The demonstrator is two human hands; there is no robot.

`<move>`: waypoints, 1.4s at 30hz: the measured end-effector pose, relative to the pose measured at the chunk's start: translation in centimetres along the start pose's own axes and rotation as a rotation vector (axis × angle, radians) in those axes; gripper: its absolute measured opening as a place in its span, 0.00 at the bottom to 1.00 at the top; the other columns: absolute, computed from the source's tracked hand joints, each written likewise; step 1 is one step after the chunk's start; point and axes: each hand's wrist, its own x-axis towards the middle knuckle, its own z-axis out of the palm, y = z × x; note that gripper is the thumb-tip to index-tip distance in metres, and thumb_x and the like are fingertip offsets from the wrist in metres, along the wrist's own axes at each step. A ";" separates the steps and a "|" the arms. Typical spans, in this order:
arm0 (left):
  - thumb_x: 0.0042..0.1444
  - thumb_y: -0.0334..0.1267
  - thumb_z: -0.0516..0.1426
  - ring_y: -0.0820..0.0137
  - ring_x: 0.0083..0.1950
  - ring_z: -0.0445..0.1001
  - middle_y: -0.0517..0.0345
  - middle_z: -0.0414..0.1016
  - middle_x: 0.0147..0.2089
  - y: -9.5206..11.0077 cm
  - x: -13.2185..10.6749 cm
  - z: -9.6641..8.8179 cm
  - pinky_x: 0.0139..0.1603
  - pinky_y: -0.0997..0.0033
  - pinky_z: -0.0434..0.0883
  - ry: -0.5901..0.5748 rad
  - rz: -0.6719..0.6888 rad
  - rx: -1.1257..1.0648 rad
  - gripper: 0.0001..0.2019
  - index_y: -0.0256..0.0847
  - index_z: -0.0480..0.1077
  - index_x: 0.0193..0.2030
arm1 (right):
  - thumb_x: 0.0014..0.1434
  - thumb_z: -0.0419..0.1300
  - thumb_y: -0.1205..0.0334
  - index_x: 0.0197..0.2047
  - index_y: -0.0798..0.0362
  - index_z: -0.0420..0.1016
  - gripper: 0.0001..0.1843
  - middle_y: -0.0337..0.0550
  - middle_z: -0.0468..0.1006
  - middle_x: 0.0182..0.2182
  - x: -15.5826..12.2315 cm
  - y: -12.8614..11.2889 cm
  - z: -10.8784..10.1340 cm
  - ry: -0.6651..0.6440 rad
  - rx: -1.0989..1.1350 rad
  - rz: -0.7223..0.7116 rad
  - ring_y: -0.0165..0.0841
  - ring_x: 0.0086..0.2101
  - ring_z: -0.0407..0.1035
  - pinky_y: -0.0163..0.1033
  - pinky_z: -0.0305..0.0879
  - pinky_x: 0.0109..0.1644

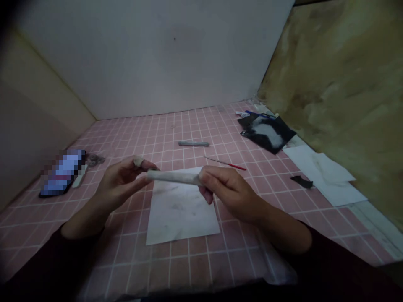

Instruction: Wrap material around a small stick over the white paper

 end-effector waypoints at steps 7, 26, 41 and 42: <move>0.54 0.38 0.62 0.69 0.40 0.76 0.56 0.76 0.37 -0.2 -0.3 2.3 0.43 0.69 0.72 -0.208 -0.171 -0.599 0.11 0.39 0.71 0.43 | 0.66 0.49 0.62 0.34 0.55 0.69 0.12 0.47 0.74 0.32 -0.8 -0.4 2.4 -0.186 -0.390 -0.463 0.41 0.53 0.64 0.50 0.59 0.57; 0.53 0.28 0.62 0.75 0.37 0.75 0.59 0.76 0.36 -0.8 -0.6 4.2 0.40 0.78 0.70 -0.296 -0.336 -0.665 0.10 0.37 0.72 0.43 | 0.66 0.50 0.60 0.35 0.54 0.73 0.13 0.42 0.77 0.38 -1.7 0.0 3.9 -0.336 -0.592 -0.432 0.38 0.55 0.60 0.54 0.42 0.66; 0.57 0.31 0.59 0.71 0.45 0.75 0.56 0.75 0.44 0.4 -1.1 4.5 0.48 0.72 0.70 -0.410 -0.209 -0.419 0.10 0.40 0.71 0.46 | 0.65 0.51 0.64 0.37 0.53 0.75 0.12 0.38 0.77 0.48 -1.5 -0.4 4.9 -0.432 -0.543 -0.469 0.34 0.53 0.63 0.49 0.38 0.68; 0.57 0.31 0.59 0.70 0.46 0.75 0.55 0.75 0.44 0.6 -1.1 4.4 0.48 0.71 0.70 -0.405 -0.184 -0.365 0.09 0.40 0.72 0.46 | 0.65 0.51 0.64 0.37 0.53 0.75 0.12 0.38 0.77 0.48 -1.5 -0.3 4.9 -0.430 -0.545 -0.481 0.34 0.53 0.64 0.50 0.38 0.68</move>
